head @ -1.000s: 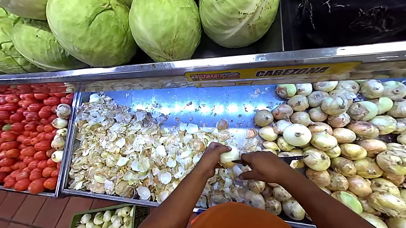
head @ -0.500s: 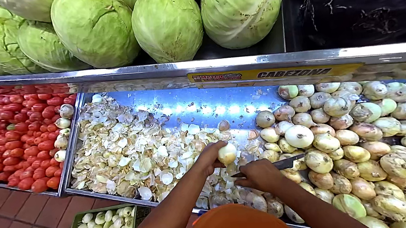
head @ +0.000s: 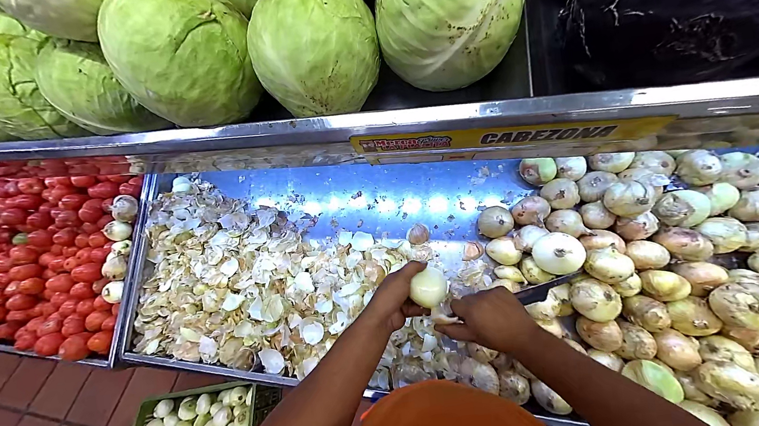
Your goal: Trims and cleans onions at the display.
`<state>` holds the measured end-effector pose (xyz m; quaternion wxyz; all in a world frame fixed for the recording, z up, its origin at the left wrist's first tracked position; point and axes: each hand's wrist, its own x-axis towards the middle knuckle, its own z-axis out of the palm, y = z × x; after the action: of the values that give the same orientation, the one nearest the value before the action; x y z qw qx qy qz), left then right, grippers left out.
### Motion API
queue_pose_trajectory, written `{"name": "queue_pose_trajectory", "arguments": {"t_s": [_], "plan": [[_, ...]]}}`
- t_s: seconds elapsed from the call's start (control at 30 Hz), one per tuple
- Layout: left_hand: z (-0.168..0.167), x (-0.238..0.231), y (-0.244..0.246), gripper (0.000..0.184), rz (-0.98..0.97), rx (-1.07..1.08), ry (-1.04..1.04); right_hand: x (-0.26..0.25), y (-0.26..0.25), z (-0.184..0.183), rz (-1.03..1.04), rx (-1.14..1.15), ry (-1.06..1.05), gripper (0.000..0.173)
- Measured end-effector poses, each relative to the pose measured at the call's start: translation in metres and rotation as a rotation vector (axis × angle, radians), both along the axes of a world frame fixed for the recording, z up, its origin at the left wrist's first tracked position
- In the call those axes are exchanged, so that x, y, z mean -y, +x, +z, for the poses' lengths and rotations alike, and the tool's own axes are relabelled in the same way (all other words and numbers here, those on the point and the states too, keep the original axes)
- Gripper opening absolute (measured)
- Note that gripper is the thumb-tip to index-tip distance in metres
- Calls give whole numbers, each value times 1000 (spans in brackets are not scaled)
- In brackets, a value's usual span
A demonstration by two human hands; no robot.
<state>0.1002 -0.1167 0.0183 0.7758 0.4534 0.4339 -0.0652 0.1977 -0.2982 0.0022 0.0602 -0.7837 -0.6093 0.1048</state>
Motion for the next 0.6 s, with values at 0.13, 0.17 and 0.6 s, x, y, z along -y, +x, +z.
{"name": "queue_pose_trajectory", "arguments": {"t_s": [0.13,0.17,0.6], "plan": [[2,-3,-3,50,54,12,-88,1,-3,2,15,-130,-248,52],[1,-4,-5,46,49,28,-60,1,0,10,8,-181,-306,58],[-7,22,-11,57,74,86,239,-15,2,35,-260,-177,-328,80]]}}
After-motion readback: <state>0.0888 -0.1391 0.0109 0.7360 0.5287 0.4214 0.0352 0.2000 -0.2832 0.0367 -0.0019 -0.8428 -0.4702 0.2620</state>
